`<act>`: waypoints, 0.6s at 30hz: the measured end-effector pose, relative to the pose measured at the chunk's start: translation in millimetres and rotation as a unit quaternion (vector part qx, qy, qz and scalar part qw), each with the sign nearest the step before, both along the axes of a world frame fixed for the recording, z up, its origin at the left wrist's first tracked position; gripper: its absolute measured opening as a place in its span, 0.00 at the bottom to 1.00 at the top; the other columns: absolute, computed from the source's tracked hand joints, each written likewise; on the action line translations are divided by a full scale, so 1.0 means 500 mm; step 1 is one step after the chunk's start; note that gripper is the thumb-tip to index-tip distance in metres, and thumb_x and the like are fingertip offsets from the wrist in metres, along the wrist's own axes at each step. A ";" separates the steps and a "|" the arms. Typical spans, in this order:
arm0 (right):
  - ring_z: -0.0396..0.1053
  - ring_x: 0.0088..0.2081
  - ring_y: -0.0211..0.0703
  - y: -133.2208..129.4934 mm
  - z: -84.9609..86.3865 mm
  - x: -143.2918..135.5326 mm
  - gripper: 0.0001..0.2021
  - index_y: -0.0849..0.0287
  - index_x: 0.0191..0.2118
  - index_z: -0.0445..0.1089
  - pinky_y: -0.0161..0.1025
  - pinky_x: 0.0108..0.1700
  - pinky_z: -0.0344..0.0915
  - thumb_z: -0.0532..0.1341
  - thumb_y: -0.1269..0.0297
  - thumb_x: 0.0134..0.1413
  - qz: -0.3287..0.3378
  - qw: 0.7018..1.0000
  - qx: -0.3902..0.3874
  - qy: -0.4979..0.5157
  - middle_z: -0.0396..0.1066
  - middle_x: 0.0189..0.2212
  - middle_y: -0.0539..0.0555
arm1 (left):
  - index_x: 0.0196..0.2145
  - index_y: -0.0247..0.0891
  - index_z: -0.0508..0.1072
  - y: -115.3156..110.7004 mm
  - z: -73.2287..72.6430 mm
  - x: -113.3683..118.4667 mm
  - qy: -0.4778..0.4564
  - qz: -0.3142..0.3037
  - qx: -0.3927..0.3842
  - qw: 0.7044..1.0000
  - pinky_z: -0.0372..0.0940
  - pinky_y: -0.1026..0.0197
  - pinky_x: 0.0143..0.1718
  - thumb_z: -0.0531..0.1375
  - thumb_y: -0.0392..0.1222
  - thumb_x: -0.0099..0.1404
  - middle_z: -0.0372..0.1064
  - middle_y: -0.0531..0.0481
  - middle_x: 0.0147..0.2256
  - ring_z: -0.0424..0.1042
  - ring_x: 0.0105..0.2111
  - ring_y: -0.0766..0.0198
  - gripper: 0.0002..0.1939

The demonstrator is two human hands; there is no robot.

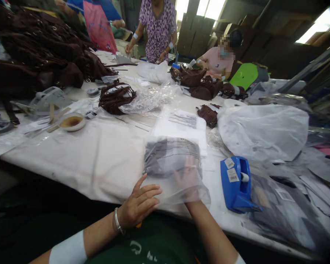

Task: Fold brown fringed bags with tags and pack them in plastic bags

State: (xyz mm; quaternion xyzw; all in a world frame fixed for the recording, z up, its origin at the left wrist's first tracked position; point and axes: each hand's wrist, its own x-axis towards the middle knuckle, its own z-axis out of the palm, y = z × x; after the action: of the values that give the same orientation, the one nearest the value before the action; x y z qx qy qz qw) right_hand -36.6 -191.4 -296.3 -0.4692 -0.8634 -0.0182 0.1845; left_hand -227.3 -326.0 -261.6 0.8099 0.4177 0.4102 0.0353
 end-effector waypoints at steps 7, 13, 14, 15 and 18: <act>0.45 0.64 0.66 0.006 -0.008 -0.019 0.34 0.58 0.64 0.50 0.64 0.61 0.44 0.57 0.51 0.55 0.079 0.996 -0.033 -0.034 0.51 0.63 0.59 | 0.41 0.36 0.69 -0.021 -0.023 0.002 0.043 -0.021 -0.021 0.999 0.40 0.37 0.63 0.57 0.31 0.64 0.74 0.45 0.43 0.68 0.50 0.58 0.08; 0.40 0.64 0.70 0.027 -0.017 -0.037 0.38 0.54 0.65 0.47 0.70 0.61 0.40 0.62 0.58 0.50 0.111 0.992 -0.058 -0.001 0.48 0.65 0.57 | 0.63 0.35 0.52 -0.033 -0.074 -0.029 0.184 0.070 -0.135 0.971 0.38 0.32 0.61 0.47 0.21 0.56 0.57 0.38 0.59 0.50 0.62 0.51 0.37; 0.40 0.64 0.70 0.027 -0.023 -0.034 0.38 0.53 0.65 0.47 0.69 0.61 0.39 0.62 0.58 0.50 0.114 0.992 -0.059 -0.001 0.48 0.65 0.57 | 0.63 0.37 0.51 -0.035 -0.083 -0.037 0.200 0.070 -0.140 0.967 0.37 0.32 0.61 0.46 0.20 0.55 0.57 0.40 0.59 0.51 0.62 0.52 0.39; 0.39 0.65 0.68 0.023 -0.029 -0.026 0.37 0.53 0.65 0.47 0.69 0.61 0.39 0.62 0.58 0.50 0.117 0.991 -0.059 0.000 0.47 0.65 0.56 | 0.63 0.39 0.50 -0.037 -0.089 -0.045 0.213 0.070 -0.143 0.964 0.37 0.33 0.61 0.46 0.19 0.54 0.57 0.41 0.59 0.51 0.62 0.53 0.40; 0.42 0.65 0.65 -0.029 -0.059 0.027 0.34 0.46 0.64 0.49 0.68 0.61 0.45 0.60 0.61 0.52 0.123 0.990 -0.068 0.003 0.49 0.64 0.52 | 0.64 0.41 0.50 -0.040 -0.093 -0.067 0.246 0.078 -0.162 0.953 0.37 0.35 0.62 0.47 0.19 0.55 0.52 0.43 0.62 0.49 0.63 0.53 0.40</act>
State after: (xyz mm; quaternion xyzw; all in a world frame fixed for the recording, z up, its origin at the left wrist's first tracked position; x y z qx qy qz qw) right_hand -22.8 -205.7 -325.6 -0.3711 -0.9132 0.0652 0.1553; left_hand -260.6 -345.8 -308.0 0.8340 0.5361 0.1271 0.0298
